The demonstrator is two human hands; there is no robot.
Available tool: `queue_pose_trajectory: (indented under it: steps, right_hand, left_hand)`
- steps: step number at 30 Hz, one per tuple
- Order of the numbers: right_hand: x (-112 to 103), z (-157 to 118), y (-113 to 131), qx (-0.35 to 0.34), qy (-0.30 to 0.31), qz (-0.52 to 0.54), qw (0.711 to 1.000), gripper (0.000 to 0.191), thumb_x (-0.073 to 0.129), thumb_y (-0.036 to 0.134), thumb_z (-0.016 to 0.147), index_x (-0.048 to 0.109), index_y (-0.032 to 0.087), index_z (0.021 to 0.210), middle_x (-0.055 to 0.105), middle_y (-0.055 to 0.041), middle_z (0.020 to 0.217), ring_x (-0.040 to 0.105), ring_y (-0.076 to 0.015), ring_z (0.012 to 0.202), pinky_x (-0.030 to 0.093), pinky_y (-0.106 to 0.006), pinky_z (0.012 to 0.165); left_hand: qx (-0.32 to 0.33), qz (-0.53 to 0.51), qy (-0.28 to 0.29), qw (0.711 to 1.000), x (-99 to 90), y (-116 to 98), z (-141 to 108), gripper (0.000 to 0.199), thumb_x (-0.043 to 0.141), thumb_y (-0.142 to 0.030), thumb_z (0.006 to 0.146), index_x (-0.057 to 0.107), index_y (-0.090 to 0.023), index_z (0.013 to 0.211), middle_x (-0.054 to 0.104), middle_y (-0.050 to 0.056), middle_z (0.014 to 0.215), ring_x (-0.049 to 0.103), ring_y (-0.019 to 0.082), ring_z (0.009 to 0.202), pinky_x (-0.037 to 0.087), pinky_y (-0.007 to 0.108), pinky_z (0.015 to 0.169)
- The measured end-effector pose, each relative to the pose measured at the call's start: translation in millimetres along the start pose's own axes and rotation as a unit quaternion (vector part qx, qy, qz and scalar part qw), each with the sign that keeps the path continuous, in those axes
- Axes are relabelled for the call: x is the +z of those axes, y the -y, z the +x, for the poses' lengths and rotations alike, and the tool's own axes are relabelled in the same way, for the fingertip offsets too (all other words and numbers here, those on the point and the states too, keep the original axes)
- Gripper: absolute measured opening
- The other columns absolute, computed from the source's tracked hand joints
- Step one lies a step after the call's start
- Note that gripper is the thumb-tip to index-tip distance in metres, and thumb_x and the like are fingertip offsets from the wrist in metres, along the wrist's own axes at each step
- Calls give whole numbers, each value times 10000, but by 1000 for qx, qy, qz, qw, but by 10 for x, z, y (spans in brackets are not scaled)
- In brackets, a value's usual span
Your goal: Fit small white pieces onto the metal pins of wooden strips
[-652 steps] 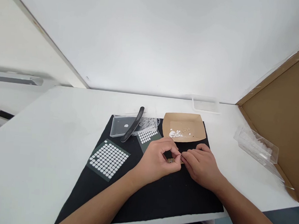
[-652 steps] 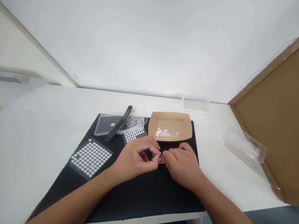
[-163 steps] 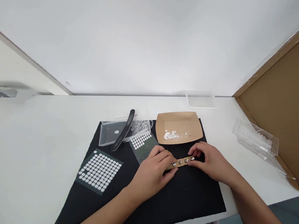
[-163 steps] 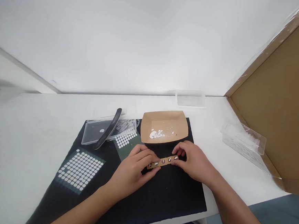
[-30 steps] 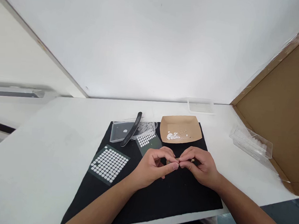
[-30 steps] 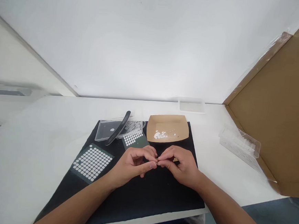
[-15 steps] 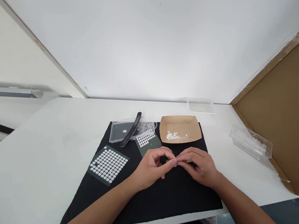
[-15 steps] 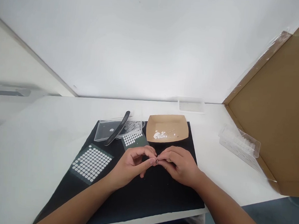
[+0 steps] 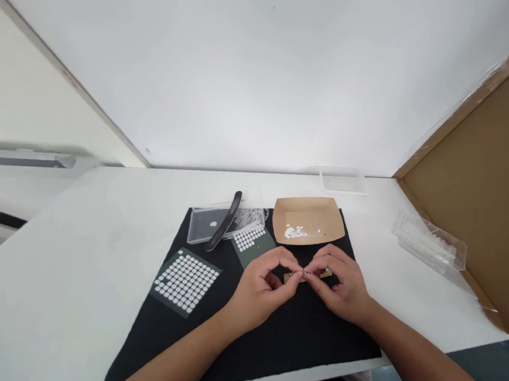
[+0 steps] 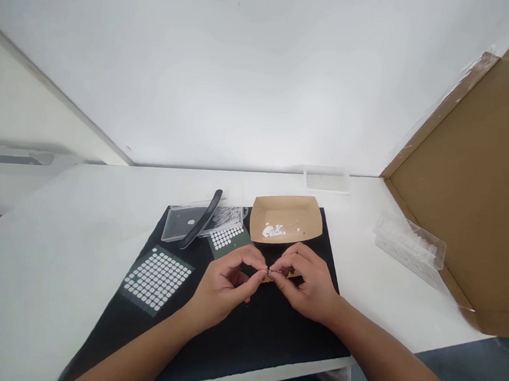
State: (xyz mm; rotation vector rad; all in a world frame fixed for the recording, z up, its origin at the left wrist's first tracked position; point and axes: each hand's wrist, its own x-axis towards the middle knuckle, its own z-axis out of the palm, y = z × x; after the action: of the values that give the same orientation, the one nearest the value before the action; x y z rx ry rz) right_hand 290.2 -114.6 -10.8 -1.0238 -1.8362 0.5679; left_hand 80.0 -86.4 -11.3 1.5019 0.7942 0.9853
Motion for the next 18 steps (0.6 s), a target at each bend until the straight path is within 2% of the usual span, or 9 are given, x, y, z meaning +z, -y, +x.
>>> queue_pose_trajectory:
  steps: [3, 11, 18]
  right_hand:
    - [13, -8, 1, 24, -7, 23, 999, 26, 717, 220, 1004, 728, 241, 991, 642, -27, 913, 623, -147, 764, 551, -278, 662]
    - [16, -31, -41, 59, -4, 74, 996, 28, 722, 247, 1015, 716, 257, 989, 661, -19, 924, 642, -160, 810, 528, -303, 717]
    - [-10, 10, 7, 64, 24, 100, 993, 60, 681, 271, 1039, 705, 239, 994, 680, -37, 944, 655, -166, 814, 548, -306, 721]
  left_hand:
    - [6, -24, -3, 1000, 6, 23, -5, 136, 740, -307, 956, 741, -172, 944, 645, 52, 964, 601, 81, 599, 545, 156, 411]
    - [-36, -99, 1, 994, 13, 29, 10, 195, 791, -355, 937, 795, -159, 943, 667, 64, 938, 604, 93, 624, 527, 141, 386]
    - [-58, -81, 1, 995, 15, 6, 25, 263, 794, -407, 927, 781, -145, 912, 679, 64, 923, 575, 83, 592, 528, 156, 399]
